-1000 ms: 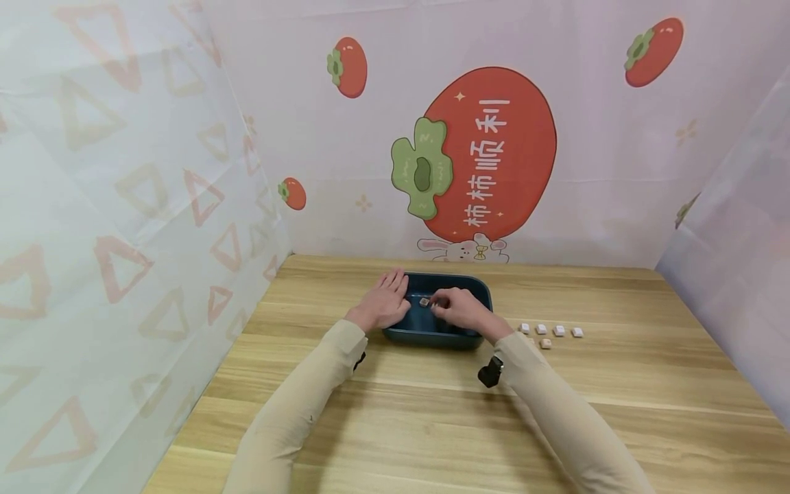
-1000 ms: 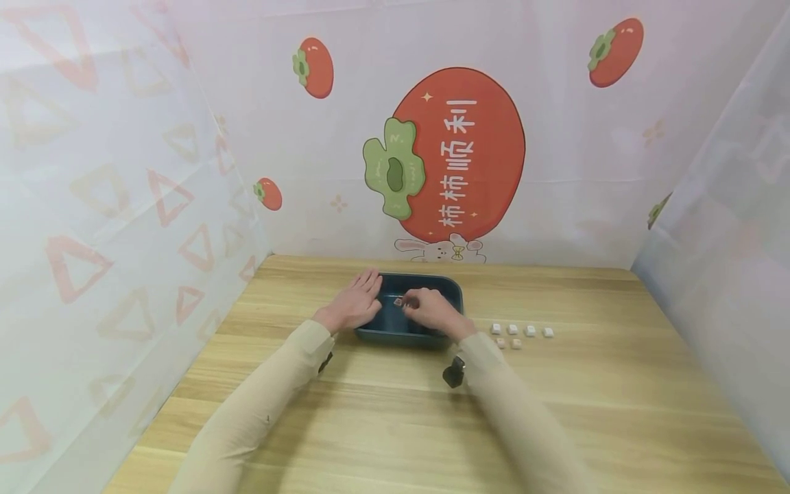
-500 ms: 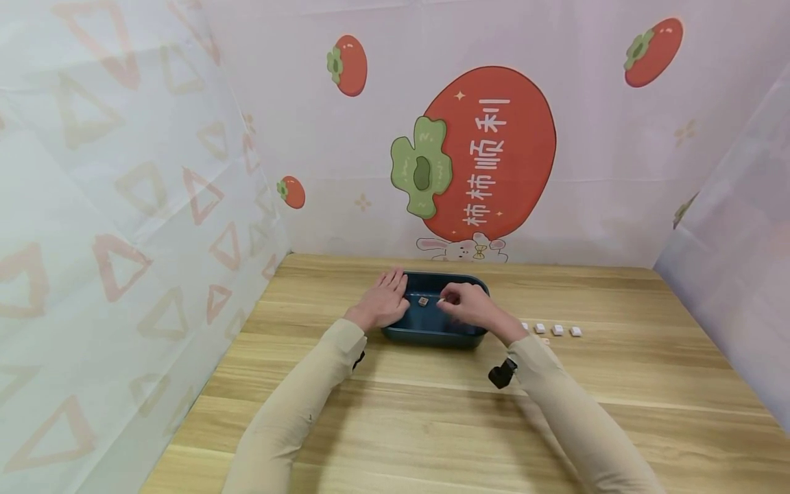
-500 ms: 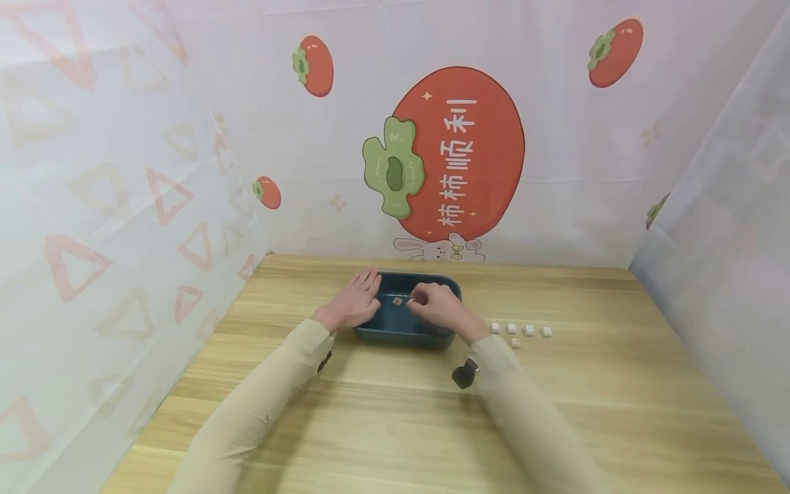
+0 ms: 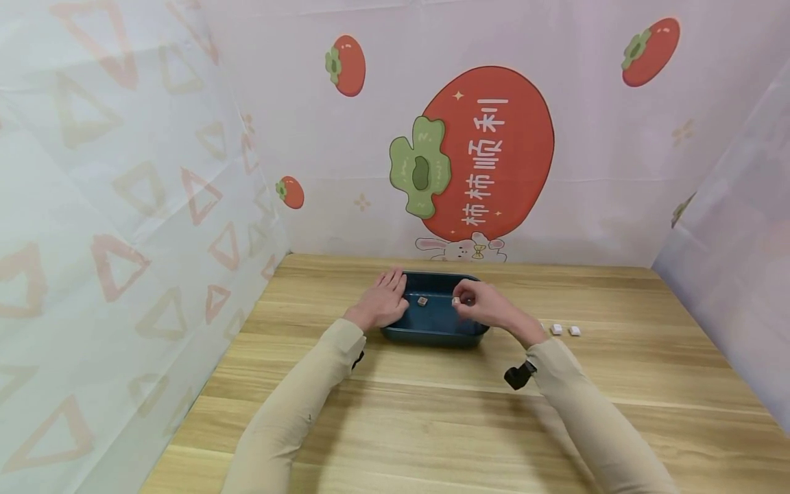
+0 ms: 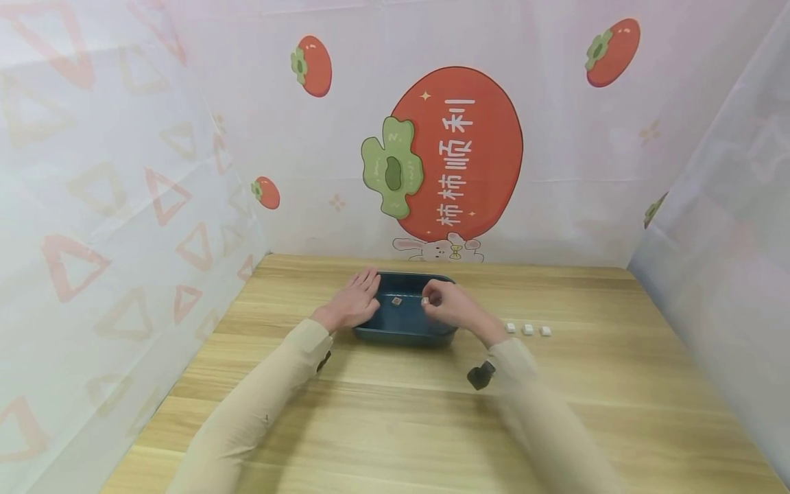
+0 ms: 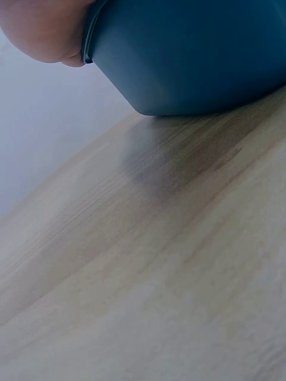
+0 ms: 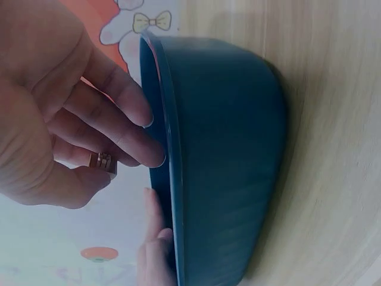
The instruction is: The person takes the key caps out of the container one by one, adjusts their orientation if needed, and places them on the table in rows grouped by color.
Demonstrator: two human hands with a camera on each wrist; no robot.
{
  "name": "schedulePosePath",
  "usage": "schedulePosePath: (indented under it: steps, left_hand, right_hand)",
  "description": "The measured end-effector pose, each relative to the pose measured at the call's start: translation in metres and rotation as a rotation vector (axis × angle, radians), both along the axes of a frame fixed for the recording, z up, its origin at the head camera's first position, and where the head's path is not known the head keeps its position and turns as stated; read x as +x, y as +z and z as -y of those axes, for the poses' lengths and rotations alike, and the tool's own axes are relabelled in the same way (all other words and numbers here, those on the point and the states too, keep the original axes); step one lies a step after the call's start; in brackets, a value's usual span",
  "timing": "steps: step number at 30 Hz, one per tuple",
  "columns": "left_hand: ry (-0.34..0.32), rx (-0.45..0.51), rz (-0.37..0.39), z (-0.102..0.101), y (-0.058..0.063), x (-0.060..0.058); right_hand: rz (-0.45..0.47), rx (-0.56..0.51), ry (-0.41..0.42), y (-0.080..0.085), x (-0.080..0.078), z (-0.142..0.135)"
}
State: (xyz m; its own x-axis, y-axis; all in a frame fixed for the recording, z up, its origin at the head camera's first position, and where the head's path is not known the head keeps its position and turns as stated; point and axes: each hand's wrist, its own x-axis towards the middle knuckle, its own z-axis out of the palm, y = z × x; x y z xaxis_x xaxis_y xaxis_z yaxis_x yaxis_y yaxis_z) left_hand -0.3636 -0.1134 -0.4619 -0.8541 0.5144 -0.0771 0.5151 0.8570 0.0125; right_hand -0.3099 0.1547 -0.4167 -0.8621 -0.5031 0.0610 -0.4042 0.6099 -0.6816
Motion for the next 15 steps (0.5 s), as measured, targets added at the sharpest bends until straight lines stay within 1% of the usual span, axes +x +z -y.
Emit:
schedulePosePath:
  steps: [4,9,15]
  left_hand:
    - [0.002,0.000,0.015,0.000,0.001,0.001]
    - [0.011,0.006,0.022,0.000,0.001,0.002]
    - [0.020,0.009,0.023,-0.001,0.003,0.002]
  right_hand:
    - [-0.017,0.012,-0.012,0.002,0.004,-0.011]
    - [-0.029,0.020,-0.049,0.004,0.007,-0.026]
    - [-0.085,0.051,-0.088,0.006,0.010,-0.041]
